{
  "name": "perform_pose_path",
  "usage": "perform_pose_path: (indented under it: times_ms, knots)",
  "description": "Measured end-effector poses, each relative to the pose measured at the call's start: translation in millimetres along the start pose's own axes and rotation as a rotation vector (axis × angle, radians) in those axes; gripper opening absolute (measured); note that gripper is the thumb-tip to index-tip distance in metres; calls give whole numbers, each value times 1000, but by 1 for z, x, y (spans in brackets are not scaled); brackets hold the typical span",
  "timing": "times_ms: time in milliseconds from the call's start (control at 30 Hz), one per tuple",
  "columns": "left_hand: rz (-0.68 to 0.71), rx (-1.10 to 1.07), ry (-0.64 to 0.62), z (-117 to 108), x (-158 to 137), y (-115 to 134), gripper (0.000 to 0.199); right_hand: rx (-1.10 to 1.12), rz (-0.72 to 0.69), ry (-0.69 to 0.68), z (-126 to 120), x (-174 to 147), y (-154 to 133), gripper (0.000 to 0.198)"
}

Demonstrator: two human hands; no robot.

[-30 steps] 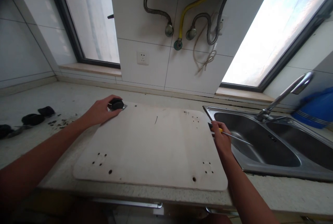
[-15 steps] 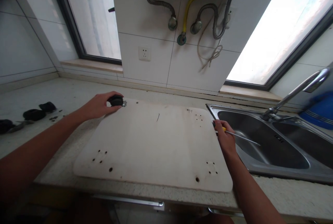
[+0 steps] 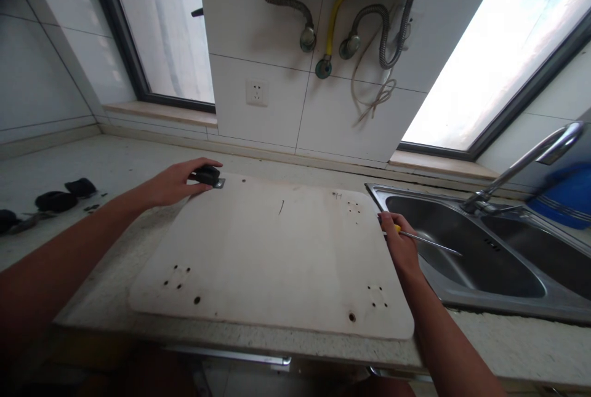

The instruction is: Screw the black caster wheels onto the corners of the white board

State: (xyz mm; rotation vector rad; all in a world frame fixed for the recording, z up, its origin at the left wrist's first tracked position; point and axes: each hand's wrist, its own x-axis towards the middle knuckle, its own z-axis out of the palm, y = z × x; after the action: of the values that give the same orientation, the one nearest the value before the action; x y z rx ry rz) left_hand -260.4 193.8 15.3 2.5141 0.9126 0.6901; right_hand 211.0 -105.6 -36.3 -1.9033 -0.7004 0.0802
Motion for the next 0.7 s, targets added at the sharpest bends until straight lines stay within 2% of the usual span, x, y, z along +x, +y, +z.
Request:
perform_pose_path:
  times_ms: [233, 433, 700]
  knots:
    - [11, 20, 3, 0, 1, -1, 66, -16, 7, -14, -1, 0, 0, 69]
    - [22, -18, 19, -1, 1, 0, 74, -27, 6, -13, -1, 4, 5, 68]
    - [21, -37, 26, -2, 1, 3, 71, -33, 2, -13, -1, 6, 9, 61]
